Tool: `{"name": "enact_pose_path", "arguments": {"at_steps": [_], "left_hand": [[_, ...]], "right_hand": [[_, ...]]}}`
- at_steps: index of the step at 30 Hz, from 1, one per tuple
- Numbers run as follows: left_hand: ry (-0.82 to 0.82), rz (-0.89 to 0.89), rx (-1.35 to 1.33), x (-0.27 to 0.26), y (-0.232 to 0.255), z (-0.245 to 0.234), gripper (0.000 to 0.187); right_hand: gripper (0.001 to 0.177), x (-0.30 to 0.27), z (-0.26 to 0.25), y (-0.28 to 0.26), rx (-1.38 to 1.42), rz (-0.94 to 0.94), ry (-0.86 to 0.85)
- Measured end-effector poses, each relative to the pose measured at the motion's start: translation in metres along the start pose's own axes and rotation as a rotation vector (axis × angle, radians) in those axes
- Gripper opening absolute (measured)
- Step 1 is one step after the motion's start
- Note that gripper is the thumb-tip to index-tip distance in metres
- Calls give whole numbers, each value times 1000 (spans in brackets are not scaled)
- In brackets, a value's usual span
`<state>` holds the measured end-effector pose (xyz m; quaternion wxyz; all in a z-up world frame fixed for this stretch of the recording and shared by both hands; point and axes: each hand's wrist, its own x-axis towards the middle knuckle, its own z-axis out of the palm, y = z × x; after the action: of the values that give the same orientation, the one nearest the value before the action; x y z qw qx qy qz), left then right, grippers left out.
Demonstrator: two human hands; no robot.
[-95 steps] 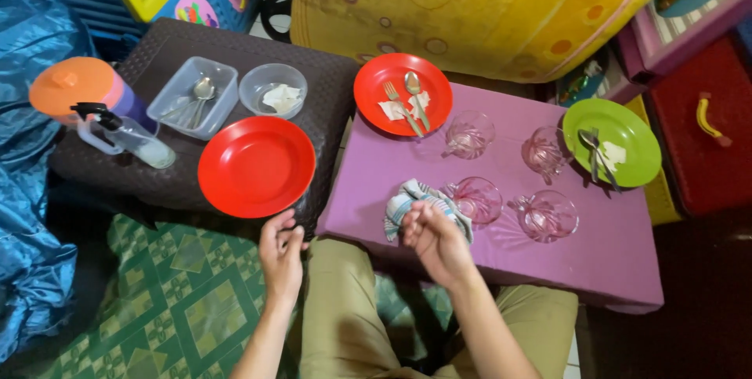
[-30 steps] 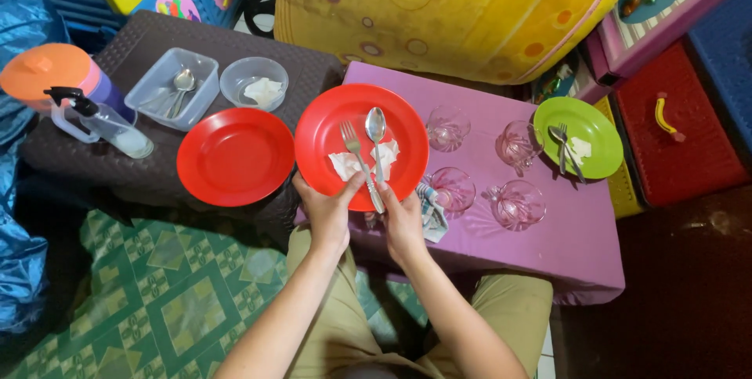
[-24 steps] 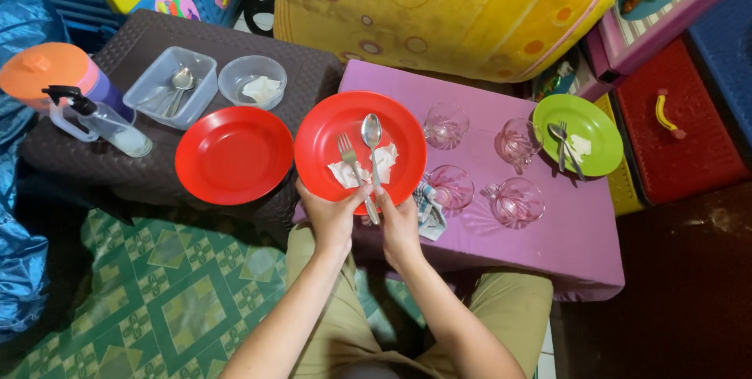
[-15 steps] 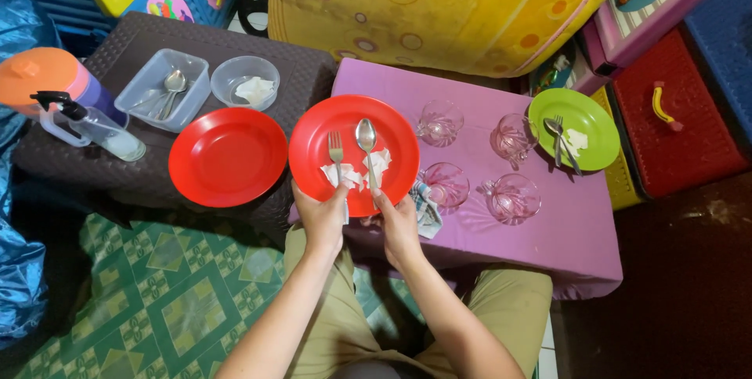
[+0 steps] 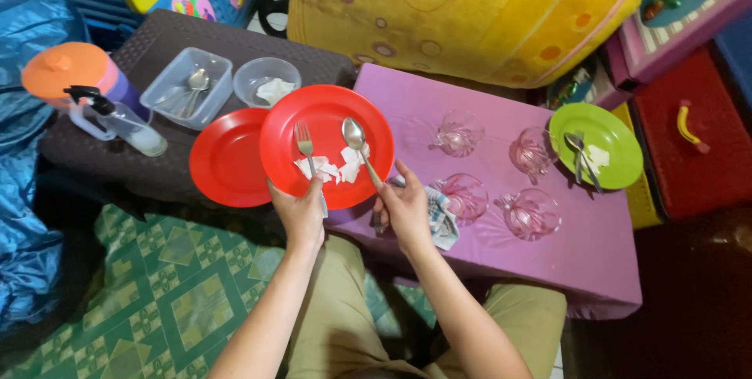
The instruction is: Wiping and drying various kitchenware items including plates, forks, spoons, and glass bowls with a cloth.
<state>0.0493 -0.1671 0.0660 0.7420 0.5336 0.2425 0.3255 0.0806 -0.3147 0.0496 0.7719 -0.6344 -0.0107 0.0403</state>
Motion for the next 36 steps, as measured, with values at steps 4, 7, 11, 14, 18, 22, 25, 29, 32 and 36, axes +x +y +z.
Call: {"name": "enact_pose_path", "arguments": {"at_steps": [4, 7, 11, 14, 18, 22, 25, 29, 32, 36], "left_hand": [[36, 5, -9, 23, -8, -12, 73], [64, 26, -14, 38, -8, -17, 75], [87, 26, 17, 64, 9, -22, 73], [109, -8, 39, 91, 11, -29, 71], [131, 59, 47, 120, 6, -34, 70], [158, 110, 45, 141, 21, -27, 70], [188, 168, 21, 170, 15, -32, 68], [212, 226, 15, 214, -6, -40, 69], [217, 220, 8, 220, 0, -34, 69], [185, 155, 45, 220, 4, -31, 64]], "right_hand": [[69, 18, 4, 12, -116, -63, -50], [59, 33, 15, 14, -140, -99, -36], [39, 69, 27, 20, -23, -5, -70], [34, 101, 38, 22, 152, 154, -127], [46, 130, 63, 12, 226, 236, -224], [48, 179, 84, 29, 156, 260, -317], [42, 201, 102, 22, -15, 232, -299], [35, 235, 116, 20, -233, 45, -274], [35, 256, 124, 21, -310, -1, -268], [29, 273, 129, 47, -454, -161, -209]]}}
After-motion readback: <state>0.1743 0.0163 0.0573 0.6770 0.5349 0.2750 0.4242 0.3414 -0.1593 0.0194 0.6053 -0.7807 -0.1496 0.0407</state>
